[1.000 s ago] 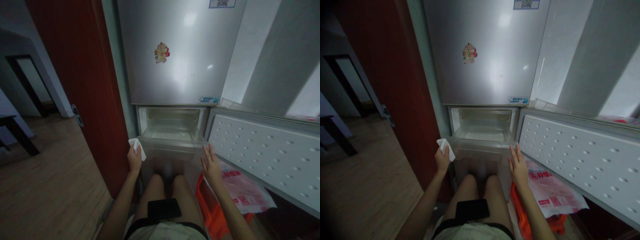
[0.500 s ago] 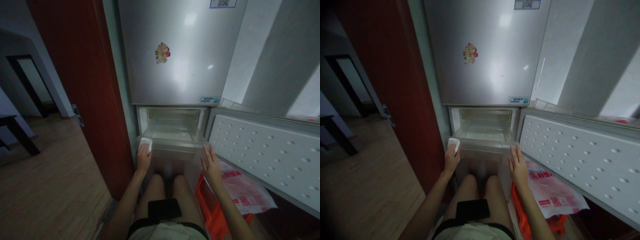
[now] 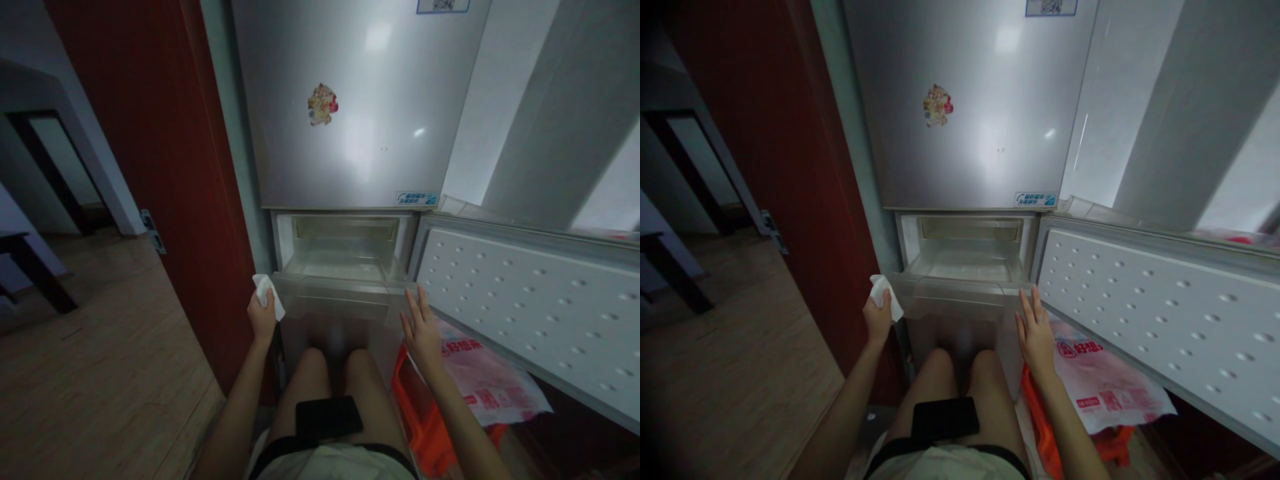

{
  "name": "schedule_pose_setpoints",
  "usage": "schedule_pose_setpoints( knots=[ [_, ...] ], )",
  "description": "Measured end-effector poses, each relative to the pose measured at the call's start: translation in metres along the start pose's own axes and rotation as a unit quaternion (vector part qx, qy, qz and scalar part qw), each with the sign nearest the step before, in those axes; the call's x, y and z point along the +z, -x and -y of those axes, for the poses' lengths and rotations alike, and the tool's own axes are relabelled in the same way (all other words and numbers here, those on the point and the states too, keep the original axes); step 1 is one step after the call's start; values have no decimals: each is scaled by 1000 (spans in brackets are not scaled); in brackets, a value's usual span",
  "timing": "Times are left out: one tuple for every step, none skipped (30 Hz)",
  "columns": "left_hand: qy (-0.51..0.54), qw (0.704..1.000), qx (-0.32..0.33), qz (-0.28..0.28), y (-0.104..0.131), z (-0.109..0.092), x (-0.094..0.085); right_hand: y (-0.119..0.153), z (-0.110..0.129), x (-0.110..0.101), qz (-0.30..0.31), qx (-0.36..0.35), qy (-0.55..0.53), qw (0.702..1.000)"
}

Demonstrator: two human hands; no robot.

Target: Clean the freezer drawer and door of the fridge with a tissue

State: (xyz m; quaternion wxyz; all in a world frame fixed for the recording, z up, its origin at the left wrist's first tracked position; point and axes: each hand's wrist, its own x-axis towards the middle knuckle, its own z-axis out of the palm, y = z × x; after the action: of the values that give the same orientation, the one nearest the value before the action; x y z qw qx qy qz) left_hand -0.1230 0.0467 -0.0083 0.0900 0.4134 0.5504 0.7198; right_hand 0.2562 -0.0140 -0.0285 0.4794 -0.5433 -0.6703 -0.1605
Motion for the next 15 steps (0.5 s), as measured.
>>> schedule_pose_setpoints(
  knots=[
    [36, 998, -51, -9, -1, 3, 2, 0, 1, 0, -2, 0, -8, 1000],
    [70, 993, -97, -16, -3, 5, 4, 0, 2, 0, -5, 0, -20, 1000],
    [99, 986, -134, -19, -5, 8, 6, 0, 3, 0, -9, 5, -34, 999],
    [121, 979, -161, -17, -8, 9, 8, 0, 4, 1, -14, 14, -51, 998],
    [136, 975, -177, -9, -11, 11, 9, 1, 5, 2, -23, 25, -69, 997],
    [148, 971, -189, 4, -15, 11, 11, 2, 5, 3, -33, 40, -89, 995],
    [161, 966, -203, 21, -18, 10, 12, 3, 4, 5, -47, 60, -112, 991],
    [175, 960, -217, 39, -20, 9, 12, 5, 3, 8, -61, 85, -138, 985],
    [186, 954, -228, 57, -22, 7, 12, 7, 1, 11, -72, 114, -168, 976],
    [195, 948, -239, 73, -23, 4, 12, 9, 0, 14, -78, 146, -199, 966],
    [202, 943, -248, 86, -23, 2, 12, 11, -2, 18, -76, 177, -226, 955],
    [208, 939, -255, 97, -22, -1, 11, 13, -3, 21, -69, 203, -244, 946],
    [213, 936, -261, 105, -21, -3, 11, 15, -4, 23, -61, 221, -253, 940],
    [217, 933, -265, 111, -19, -5, 10, 16, -4, 25, -54, 231, -255, 937],
    [220, 931, -268, 114, -16, -6, 9, 16, -4, 26, -50, 233, -254, 937]
  ],
)
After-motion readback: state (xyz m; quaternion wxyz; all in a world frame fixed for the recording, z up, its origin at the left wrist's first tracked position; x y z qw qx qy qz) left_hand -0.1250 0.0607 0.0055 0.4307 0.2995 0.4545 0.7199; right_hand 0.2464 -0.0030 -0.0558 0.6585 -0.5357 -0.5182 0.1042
